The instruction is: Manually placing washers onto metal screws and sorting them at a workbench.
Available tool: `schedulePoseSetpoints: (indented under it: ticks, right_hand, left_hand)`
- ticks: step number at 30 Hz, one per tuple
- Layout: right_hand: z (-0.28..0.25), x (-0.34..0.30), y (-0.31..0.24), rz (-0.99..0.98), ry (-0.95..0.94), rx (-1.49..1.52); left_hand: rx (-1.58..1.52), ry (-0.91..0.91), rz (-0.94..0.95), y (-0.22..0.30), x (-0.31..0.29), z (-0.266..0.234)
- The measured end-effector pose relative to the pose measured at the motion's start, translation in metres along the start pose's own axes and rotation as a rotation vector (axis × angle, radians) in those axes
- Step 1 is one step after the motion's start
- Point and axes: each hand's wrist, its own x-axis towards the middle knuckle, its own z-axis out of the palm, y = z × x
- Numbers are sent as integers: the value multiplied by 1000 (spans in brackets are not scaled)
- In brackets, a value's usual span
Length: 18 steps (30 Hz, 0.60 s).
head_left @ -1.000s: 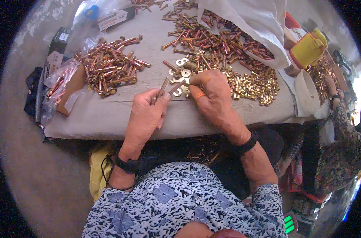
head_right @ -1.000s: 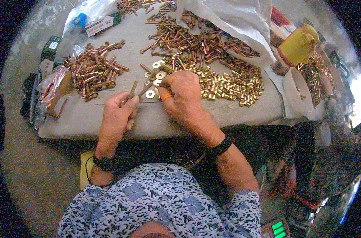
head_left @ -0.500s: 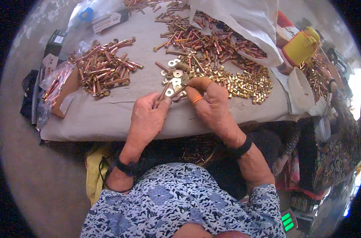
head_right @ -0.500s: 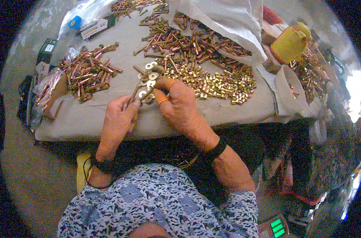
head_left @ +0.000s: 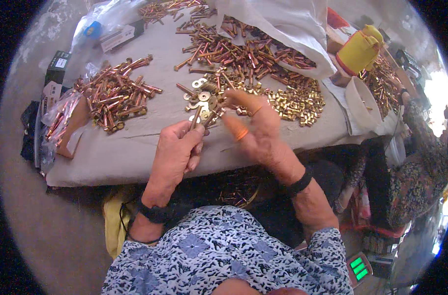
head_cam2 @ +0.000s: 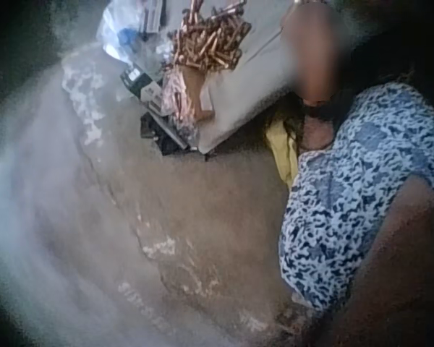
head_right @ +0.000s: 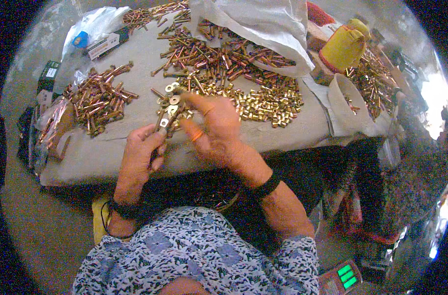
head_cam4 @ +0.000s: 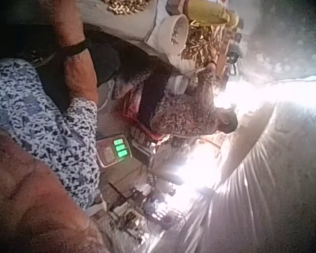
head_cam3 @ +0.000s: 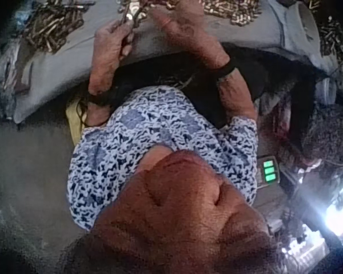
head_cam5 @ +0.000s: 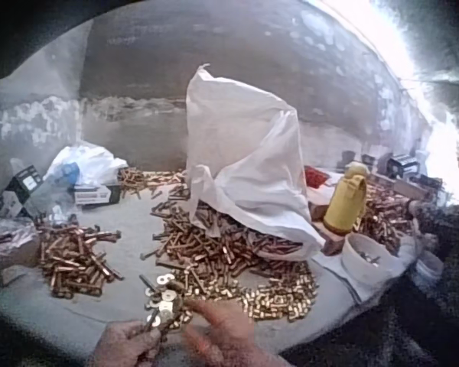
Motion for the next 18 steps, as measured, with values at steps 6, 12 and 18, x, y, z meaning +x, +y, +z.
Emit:
schedulePoseSetpoints:
  ticks: [6,12,18]
  right_hand:
    - [-42,16,76,84,38,-825]
    - [-40,19,100,216,-230,-994]
    - [-38,23,92,296,-220,-966]
  left_hand:
    - [97,-27,5,3,-2,3]
    - [140,-36,19,-2,-1,3]
    - [133,-26,-6,0,-4,2]
